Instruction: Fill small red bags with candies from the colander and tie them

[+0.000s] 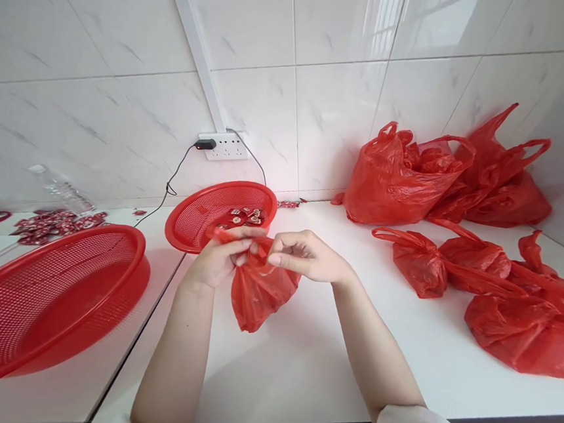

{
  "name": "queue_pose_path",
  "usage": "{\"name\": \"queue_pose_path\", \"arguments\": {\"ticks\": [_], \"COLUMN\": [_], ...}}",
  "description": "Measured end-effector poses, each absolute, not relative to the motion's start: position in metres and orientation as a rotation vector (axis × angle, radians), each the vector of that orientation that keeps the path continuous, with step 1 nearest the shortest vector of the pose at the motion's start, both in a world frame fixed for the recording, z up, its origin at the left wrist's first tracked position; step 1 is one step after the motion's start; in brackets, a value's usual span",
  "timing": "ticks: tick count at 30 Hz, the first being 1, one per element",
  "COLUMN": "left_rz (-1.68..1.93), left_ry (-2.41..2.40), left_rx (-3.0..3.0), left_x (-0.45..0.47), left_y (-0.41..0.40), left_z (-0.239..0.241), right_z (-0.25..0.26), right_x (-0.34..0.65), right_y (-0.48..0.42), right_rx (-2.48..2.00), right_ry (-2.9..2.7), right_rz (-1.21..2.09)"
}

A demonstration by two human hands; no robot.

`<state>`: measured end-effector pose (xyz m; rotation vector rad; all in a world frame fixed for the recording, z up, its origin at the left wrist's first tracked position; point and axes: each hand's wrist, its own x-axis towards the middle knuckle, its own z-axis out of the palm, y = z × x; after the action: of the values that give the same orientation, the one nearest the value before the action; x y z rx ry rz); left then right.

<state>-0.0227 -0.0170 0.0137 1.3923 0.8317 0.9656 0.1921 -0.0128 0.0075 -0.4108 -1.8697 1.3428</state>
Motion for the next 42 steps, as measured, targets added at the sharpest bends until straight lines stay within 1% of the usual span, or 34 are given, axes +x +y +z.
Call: {"name": "queue_pose_path", "arguments": {"ticks": [3, 5, 7, 9, 11, 12, 14, 17, 19, 22, 26, 31, 35, 37, 40, 42], "left_rz": [0.804, 0.723, 0.629, 0.562, 0.631, 0.733, 1.045, 1.506, 1.616, 1.552, 1.475, 1.503, 1.355, 1.295, 1.299, 1.289], "left_ry": [0.947, 1.096, 1.169, 1.134, 1.132, 1.167, 1.248, 1.242, 1.190, 1.135, 1.030, 0.997, 0.978, 0.972, 1.052, 1.126], "left_rx": [1.890, 2.128, 2.286, 2.418, 2.571, 2.644, 2.734, 2.670, 2.599, 2.554, 2.574, 2.578, 2.606, 2.629, 2.592, 2.540], "left_x": [-0.024, -0.025, -0.027, -0.029, -0.029, -0.028, -0.025, -0.019, -0.015, -0.015, -0.016, -0.010, -0.004, -0.001, 0.000, -0.003], "left_y": [-0.035, -0.043, -0.046, -0.043, -0.037, -0.035, -0.030, -0.027, -0.027, -0.027, -0.024, -0.024, -0.023, -0.022, -0.018, -0.015], "left_z": [0.024, 0.030, 0.033, 0.032, 0.027, 0.024, 0.018, 0.012, 0.012, 0.012, 0.007, 0.001, 0.001, -0.001, -0.005, -0.008], "right_z": [0.001, -0.007, -0.016, -0.023, -0.027, -0.028, -0.027, -0.020, -0.015, -0.009, -0.003, -0.001, -0.009, -0.012, -0.013, -0.012], "right_x": [0.180, 0.169, 0.158, 0.151, 0.147, 0.146, 0.148, 0.155, 0.160, 0.167, 0.175, 0.180, 0.178, 0.177, 0.178, 0.180], "right_y": [-0.005, 0.002, 0.007, 0.010, 0.010, 0.009, 0.008, 0.005, 0.004, 0.004, 0.003, 0.004, 0.013, 0.016, 0.017, 0.018], "right_rx": [-0.490, -0.512, -0.528, -0.583, -0.654, -0.671, -0.658, -0.592, -0.555, -0.505, -0.440, -0.562, -0.551, -0.529, -0.584, -0.656], "right_ry": [-1.697, -1.568, -1.519, -1.541, -1.609, -1.635, -1.641, -1.649, -1.694, -1.637, -1.427, -1.586, -1.201, -1.106, -1.311, -1.474], "right_rz": [1.154, 1.121, 1.213, 1.354, 1.484, 1.530, 1.573, 1.565, 1.515, 1.402, 1.480, 1.516, 1.416, 1.440, 1.480, 1.420]}}
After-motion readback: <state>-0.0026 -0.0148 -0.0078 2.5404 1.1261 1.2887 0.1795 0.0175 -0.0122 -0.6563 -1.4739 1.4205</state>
